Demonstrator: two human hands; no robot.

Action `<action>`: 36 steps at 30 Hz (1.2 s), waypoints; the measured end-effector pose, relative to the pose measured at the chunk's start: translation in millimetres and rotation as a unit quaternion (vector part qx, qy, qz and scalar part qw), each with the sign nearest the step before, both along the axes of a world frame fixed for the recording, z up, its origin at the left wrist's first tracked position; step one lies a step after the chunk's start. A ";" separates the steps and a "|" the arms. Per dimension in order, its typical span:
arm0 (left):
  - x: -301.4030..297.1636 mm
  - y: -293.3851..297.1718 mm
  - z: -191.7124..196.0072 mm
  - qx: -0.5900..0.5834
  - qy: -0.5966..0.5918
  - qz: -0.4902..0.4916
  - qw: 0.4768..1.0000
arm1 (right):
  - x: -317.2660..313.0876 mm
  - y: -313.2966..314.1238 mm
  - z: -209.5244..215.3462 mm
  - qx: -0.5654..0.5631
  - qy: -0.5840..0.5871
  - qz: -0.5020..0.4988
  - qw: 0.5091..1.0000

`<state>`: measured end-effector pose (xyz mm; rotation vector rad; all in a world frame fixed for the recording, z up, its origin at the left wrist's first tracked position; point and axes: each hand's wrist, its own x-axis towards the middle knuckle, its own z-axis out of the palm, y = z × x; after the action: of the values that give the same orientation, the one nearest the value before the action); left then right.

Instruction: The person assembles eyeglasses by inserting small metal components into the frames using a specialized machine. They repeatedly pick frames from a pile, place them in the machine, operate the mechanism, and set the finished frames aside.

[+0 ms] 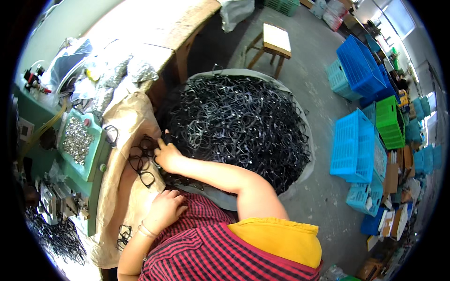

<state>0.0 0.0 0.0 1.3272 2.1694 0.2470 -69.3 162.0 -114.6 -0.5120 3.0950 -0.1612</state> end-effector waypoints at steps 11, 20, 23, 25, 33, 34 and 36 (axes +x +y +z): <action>-141.0 57.2 -27.0 0.251 0.021 0.174 0.952 | 67.7 105.1 13.4 -0.049 0.018 0.012 0.999; -222.9 202.6 -117.4 0.225 -0.019 0.317 0.921 | 100.9 154.2 53.3 -0.253 -0.064 -0.031 0.965; -256.4 231.5 -153.5 0.172 0.018 0.368 0.914 | 89.2 152.5 115.8 -0.379 -0.147 -0.052 0.912; -275.2 231.0 -218.9 0.217 0.125 0.364 0.897 | 64.6 164.7 134.7 -0.378 -0.182 -0.058 0.906; -247.3 245.3 -165.3 0.177 0.024 0.234 0.956 | -112.8 276.4 -17.9 -0.160 -0.007 -0.154 0.975; -238.9 250.1 -156.3 0.182 -0.006 0.269 0.946 | -113.8 281.8 -32.7 -0.156 -0.067 -0.157 0.973; -239.1 252.7 -158.7 0.188 0.005 0.331 0.925 | -97.8 279.4 -25.0 -0.134 -0.105 -0.123 0.978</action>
<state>-239.1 252.7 -158.7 0.7096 2.6019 0.9577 -167.1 441.5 -139.7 -0.0993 2.9294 -0.5978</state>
